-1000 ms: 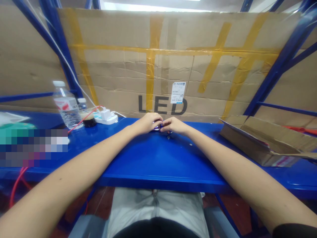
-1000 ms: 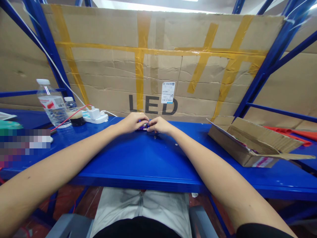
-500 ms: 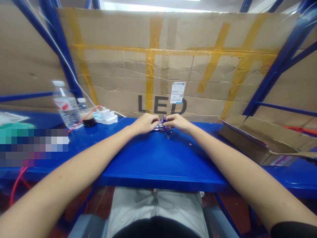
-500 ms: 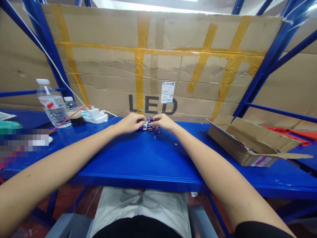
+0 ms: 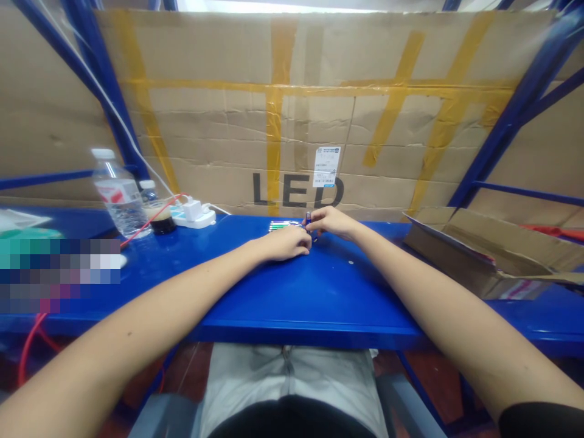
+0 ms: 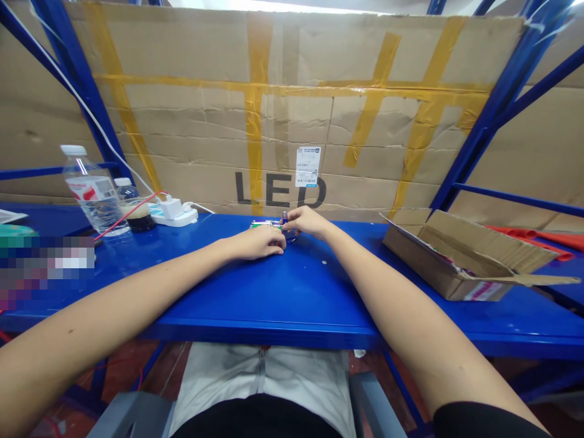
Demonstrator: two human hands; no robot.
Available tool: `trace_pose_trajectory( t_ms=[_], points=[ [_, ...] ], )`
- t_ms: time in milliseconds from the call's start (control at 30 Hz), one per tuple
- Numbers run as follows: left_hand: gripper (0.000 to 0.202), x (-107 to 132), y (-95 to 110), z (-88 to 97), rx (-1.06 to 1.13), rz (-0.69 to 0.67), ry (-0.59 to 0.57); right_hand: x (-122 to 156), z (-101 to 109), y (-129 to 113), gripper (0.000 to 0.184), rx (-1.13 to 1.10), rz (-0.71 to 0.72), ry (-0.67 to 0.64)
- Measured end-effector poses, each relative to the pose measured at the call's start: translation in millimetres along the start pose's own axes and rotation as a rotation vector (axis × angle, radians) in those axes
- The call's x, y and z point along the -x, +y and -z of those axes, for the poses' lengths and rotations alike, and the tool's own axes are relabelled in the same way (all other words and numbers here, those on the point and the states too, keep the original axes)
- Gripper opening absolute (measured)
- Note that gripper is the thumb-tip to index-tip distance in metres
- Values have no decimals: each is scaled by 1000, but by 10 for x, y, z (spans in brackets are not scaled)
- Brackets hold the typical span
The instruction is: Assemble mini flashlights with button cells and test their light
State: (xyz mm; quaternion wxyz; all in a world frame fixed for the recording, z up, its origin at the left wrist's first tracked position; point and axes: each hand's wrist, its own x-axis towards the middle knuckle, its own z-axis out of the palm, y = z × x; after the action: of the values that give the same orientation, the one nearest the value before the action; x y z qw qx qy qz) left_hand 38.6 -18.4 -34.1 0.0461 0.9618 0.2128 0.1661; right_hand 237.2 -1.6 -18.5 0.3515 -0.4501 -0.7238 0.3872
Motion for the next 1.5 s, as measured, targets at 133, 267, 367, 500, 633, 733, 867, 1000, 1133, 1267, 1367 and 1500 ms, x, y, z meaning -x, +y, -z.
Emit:
trace_pose_trajectory(
  t_ms=[133,267,367,500,633,733,867,1000,1133,1267,1367,1500],
  points=[
    [11,56,-46,179,103,125,176,24,-42,-32,16,46,38,-74],
    [14,116,-116,347,180,279,435,43,-102,-80,18,67,47,-162],
    [16,123,-150,366,281,312,404,53,-139,-110,20,73,61,-220],
    [16,112,-127,368,253,286,407,67,-160,-128,22,82,67,-249],
    [17,111,-88,421,107,203,428,56,-172,-123,23,81,85,-265],
    [17,116,-81,452,61,186,394,42,-193,-122,21,82,89,-282],
    [19,128,-120,464,146,216,365,59,-224,-148,20,34,118,-286],
    [18,129,-174,474,259,205,401,96,-250,-166,21,-79,127,-290],
    [20,121,-143,504,299,194,402,99,-266,-153,25,-191,126,-272],
    [20,104,-54,531,287,223,422,94,-267,-165,25,-182,111,-257],
    [22,86,-25,525,279,271,424,99,-272,-186,22,-132,115,-242],
    [15,70,-51,504,275,265,390,106,-298,-207,18,-91,112,-232]
  ],
)
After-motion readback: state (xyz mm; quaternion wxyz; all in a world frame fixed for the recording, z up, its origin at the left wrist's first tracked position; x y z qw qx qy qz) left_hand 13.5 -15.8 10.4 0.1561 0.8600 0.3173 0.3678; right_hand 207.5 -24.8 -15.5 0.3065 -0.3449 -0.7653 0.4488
